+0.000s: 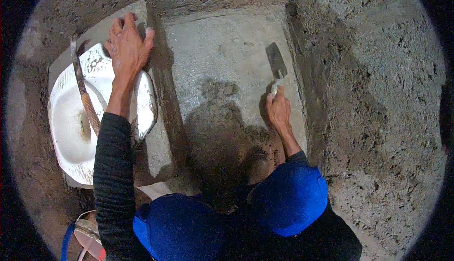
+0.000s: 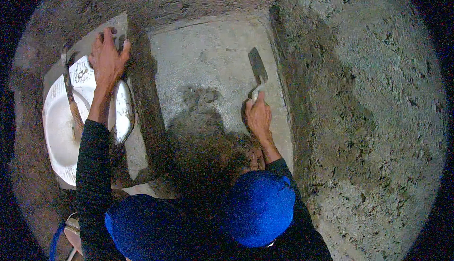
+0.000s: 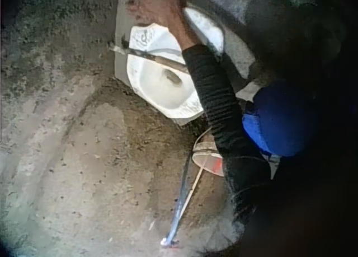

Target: Plastering and finishing the concrete area around a squat toilet using a trowel and water.

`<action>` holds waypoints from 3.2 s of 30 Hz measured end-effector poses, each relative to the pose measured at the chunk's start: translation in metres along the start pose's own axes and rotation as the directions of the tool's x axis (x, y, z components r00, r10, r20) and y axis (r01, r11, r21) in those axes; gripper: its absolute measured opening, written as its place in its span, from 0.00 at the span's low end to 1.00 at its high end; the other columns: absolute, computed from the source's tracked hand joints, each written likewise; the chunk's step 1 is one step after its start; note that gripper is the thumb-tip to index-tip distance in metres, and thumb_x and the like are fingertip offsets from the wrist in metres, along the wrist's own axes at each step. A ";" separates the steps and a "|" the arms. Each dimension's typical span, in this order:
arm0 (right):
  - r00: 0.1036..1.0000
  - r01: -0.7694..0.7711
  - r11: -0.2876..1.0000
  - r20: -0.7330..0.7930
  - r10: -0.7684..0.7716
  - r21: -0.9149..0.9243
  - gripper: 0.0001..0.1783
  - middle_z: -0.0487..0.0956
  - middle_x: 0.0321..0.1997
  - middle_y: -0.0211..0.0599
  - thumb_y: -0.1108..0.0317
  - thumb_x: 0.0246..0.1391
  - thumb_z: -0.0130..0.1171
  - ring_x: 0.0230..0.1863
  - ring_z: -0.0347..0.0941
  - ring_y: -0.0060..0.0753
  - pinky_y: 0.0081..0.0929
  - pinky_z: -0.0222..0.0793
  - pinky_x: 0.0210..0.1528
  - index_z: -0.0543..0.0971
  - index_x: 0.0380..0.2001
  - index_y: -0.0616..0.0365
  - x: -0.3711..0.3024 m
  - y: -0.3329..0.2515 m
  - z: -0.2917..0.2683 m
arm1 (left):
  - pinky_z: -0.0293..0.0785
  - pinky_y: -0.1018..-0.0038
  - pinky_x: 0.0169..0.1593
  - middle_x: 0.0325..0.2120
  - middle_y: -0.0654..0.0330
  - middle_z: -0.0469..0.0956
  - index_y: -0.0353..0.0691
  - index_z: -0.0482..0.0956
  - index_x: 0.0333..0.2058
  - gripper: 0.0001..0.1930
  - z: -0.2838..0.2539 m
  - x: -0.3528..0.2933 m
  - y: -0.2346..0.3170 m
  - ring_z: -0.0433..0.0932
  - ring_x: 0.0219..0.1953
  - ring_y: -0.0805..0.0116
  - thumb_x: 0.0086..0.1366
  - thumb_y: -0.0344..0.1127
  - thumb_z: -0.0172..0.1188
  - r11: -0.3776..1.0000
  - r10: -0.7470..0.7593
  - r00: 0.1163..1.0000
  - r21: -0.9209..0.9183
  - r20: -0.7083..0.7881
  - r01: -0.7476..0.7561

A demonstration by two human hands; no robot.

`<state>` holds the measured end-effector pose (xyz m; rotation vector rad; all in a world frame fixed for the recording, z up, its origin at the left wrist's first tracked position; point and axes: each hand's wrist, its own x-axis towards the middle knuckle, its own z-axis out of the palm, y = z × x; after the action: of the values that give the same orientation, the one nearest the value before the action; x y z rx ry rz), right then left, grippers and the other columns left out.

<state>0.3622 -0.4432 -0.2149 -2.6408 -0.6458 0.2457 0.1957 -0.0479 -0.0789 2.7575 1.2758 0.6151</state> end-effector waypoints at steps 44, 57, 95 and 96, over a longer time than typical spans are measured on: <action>0.963 -0.004 0.994 -0.267 0.032 0.105 0.28 0.80 0.48 0.59 0.51 0.57 0.61 0.52 0.75 0.66 0.50 0.71 0.52 0.75 0.49 0.64 0.112 0.056 -0.009 | 0.62 0.39 0.57 0.55 0.43 0.69 0.40 0.67 0.55 0.29 0.009 -0.002 -0.007 0.66 0.60 0.41 0.60 0.47 0.63 0.998 -0.003 0.999 0.064 -0.037 0.005; 0.956 -0.051 0.971 -0.270 0.114 0.233 0.27 0.79 0.48 0.62 0.54 0.62 0.56 0.52 0.74 0.66 0.48 0.69 0.54 0.72 0.54 0.65 -0.004 0.038 -0.054 | 0.60 0.40 0.57 0.55 0.43 0.69 0.41 0.67 0.54 0.29 0.004 -0.001 -0.002 0.65 0.62 0.42 0.59 0.48 0.64 0.998 0.001 0.999 0.059 -0.037 0.001; 0.979 -0.040 0.973 -0.188 0.084 0.229 0.23 0.80 0.44 0.61 0.61 0.59 0.59 0.46 0.77 0.66 0.53 0.72 0.50 0.74 0.53 0.64 0.002 0.044 -0.052 | 0.60 0.39 0.59 0.55 0.44 0.70 0.42 0.68 0.56 0.31 0.005 -0.004 -0.010 0.65 0.62 0.42 0.58 0.51 0.64 0.996 -0.009 1.000 0.087 0.009 0.008; 0.966 0.042 0.991 -0.257 -0.008 0.125 0.23 0.81 0.43 0.62 0.61 0.58 0.59 0.45 0.77 0.67 0.54 0.72 0.50 0.74 0.53 0.64 0.009 0.043 -0.047 | 0.59 0.39 0.60 0.55 0.44 0.70 0.43 0.67 0.57 0.32 0.008 -0.003 -0.010 0.65 0.62 0.41 0.58 0.51 0.64 0.995 0.005 1.000 0.100 -0.018 -0.003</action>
<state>0.4001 -0.4898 -0.1916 -2.4808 -0.5564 -0.0595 0.1890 -0.0426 -0.0893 2.8410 1.3414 0.5946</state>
